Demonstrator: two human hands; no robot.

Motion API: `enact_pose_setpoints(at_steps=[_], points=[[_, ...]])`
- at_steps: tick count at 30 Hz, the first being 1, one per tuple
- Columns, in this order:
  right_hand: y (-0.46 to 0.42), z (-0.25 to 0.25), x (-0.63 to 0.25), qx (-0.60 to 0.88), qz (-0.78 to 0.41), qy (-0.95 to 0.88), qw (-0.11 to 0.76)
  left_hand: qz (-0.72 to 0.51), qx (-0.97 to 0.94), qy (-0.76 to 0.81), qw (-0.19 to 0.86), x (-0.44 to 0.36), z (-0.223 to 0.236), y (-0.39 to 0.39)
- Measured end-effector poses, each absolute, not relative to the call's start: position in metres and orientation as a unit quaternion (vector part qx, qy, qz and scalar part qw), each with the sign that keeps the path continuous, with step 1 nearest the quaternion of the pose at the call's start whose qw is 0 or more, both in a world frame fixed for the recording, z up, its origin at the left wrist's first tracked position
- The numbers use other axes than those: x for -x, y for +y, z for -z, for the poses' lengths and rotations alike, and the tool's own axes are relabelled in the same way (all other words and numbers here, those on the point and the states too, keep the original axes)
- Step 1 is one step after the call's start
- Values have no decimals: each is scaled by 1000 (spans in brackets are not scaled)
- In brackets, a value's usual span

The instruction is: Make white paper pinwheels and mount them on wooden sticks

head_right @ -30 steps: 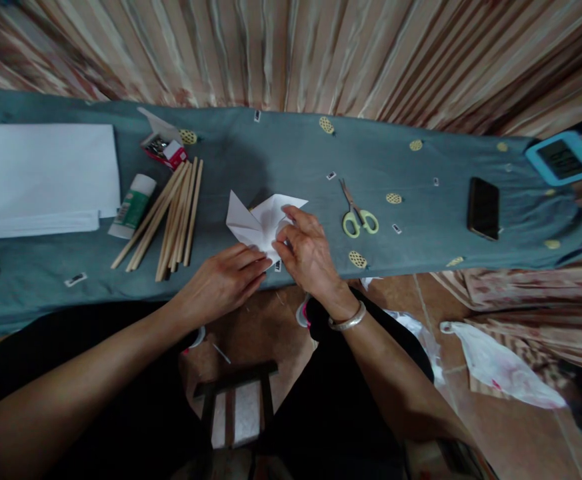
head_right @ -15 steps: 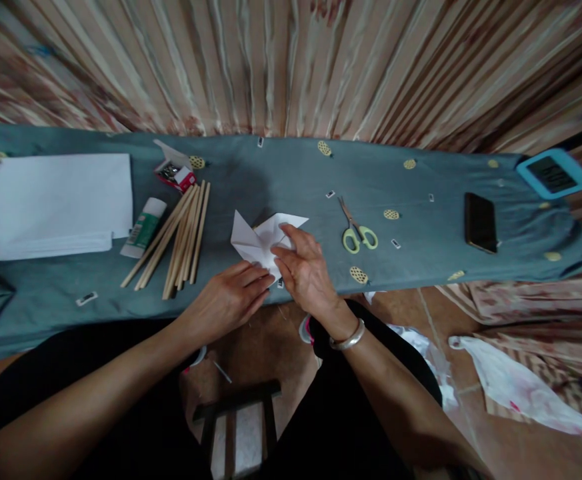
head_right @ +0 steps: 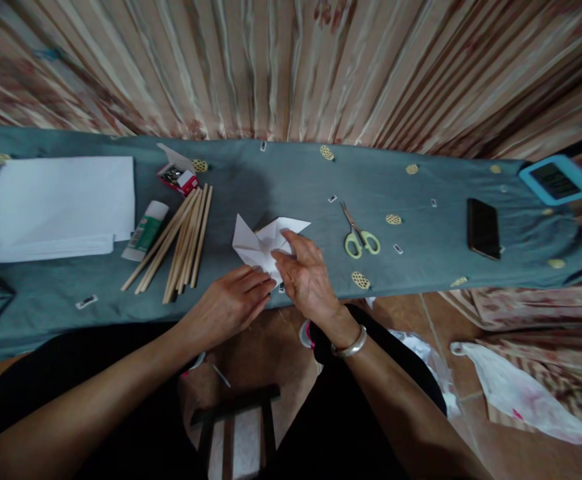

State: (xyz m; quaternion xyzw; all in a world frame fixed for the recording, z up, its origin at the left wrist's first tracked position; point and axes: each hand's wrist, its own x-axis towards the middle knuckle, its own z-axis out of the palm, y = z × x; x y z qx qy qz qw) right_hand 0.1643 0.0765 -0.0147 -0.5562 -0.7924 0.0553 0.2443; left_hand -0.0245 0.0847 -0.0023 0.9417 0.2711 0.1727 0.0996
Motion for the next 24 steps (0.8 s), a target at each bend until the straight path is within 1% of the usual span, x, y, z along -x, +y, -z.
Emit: enact_pose_setpoints(at_steps=[8, 13, 24], points=[[75, 16, -164, 554, -52, -802, 220, -153, -945, 270, 105, 24, 2, 84], [70, 20, -160, 544, -12, -817, 191, -137, -945, 275, 111, 24, 1, 84], [61, 36, -158, 536, 14, -825, 180, -104, -939, 300, 131, 25, -1, 80]])
